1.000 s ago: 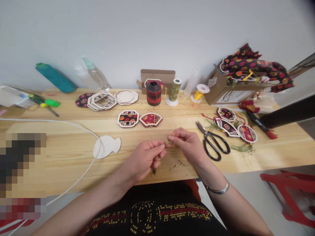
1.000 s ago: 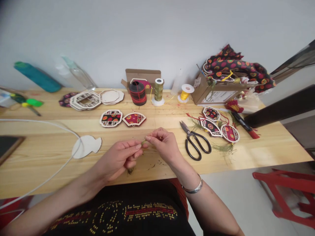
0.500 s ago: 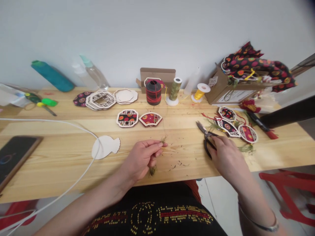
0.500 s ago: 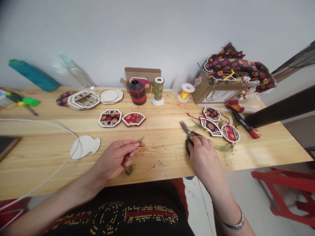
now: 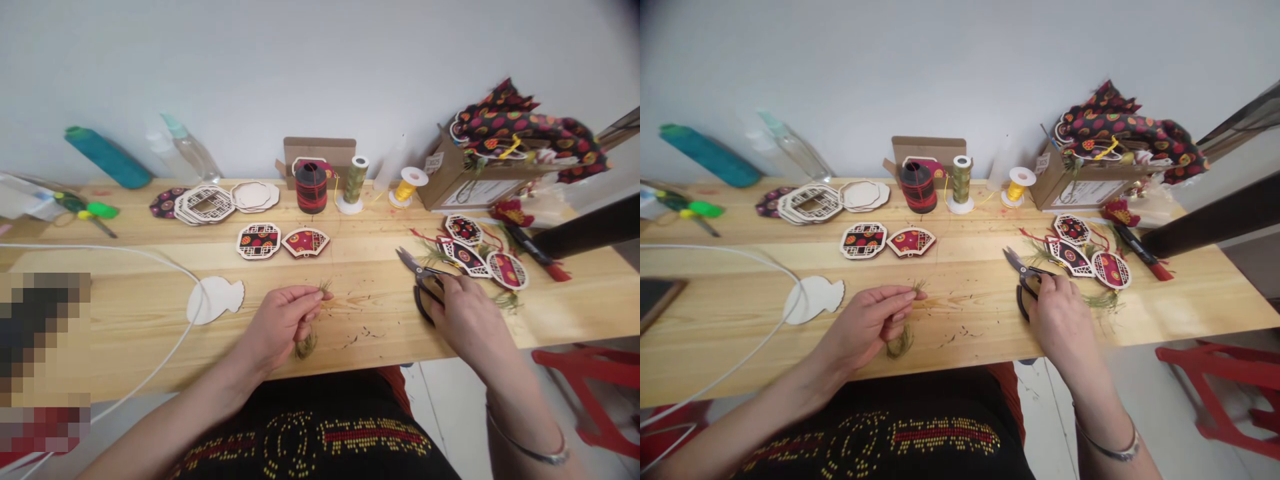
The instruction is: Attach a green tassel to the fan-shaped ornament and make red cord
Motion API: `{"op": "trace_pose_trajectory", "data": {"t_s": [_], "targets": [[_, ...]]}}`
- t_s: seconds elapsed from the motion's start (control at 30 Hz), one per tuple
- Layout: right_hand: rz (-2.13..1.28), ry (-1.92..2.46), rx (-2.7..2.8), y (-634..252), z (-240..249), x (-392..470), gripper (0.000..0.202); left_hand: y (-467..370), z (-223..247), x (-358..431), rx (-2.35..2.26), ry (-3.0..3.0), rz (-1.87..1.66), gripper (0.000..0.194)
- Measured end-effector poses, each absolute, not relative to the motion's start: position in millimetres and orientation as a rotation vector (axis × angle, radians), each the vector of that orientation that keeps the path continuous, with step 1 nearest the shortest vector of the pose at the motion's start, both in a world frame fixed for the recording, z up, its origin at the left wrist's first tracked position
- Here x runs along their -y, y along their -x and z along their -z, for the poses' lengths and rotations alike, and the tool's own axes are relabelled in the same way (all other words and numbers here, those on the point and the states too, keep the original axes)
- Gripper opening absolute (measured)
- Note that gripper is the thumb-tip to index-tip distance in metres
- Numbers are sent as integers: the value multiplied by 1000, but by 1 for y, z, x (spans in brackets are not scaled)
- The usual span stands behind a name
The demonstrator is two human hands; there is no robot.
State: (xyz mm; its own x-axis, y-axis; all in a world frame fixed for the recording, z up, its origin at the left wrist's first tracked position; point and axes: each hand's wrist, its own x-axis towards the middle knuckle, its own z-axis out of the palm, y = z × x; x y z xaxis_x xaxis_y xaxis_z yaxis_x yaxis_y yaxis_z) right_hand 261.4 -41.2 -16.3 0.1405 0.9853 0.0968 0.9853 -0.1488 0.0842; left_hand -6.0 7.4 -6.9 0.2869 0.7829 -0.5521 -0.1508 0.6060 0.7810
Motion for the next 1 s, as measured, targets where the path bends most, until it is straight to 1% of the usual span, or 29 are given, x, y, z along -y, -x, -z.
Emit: {"op": "trace_pose_trajectory", "data": {"t_s": [0.07,0.13,0.2,0.23,0.27,0.33,0.37,0.4,0.47,0.53,0.6,0.73,0.9,1.0], "targets": [[-223,-2436,-2063,-261,13,43,37,6,7,-7,-1113,-696,-692,17],[-176,-2531,-2096,-258,8,44,40,5,8,-7,-1112,-711,-695,17],[47,-2640,-2204,-253,3,45,37,5,8,-7,-1115,-726,-698,16],[255,-2688,-2280,-249,0,45,34,5,8,-7,-1116,-734,-700,16],[534,-2707,-2347,-245,-2,45,32,4,8,-7,-1119,-740,-700,16],[1152,-2616,-2394,-236,-7,44,30,4,8,-6,-1128,-747,-699,15],[1404,-2523,-2377,-231,-9,43,31,5,8,-6,-1131,-750,-699,15],[1592,-2422,-2356,-228,-11,43,33,5,9,-6,-1132,-752,-699,15],[1815,-2205,-2328,-223,-15,43,36,6,9,-6,-1129,-753,-698,15],[1926,-2027,-2325,-220,-18,43,38,8,9,-6,-1118,-750,-704,15],[2024,-1914,-2281,-219,-18,44,44,9,9,-5,-1111,-752,-717,14],[2159,-1915,-2123,-213,-14,44,56,9,7,-5,-1117,-780,-732,14],[2266,-1805,-2093,-202,-15,38,58,9,4,-5,-1103,-792,-732,17],[2280,-1818,-2120,-198,-17,33,56,8,4,-4,-1099,-805,-718,20]]}}
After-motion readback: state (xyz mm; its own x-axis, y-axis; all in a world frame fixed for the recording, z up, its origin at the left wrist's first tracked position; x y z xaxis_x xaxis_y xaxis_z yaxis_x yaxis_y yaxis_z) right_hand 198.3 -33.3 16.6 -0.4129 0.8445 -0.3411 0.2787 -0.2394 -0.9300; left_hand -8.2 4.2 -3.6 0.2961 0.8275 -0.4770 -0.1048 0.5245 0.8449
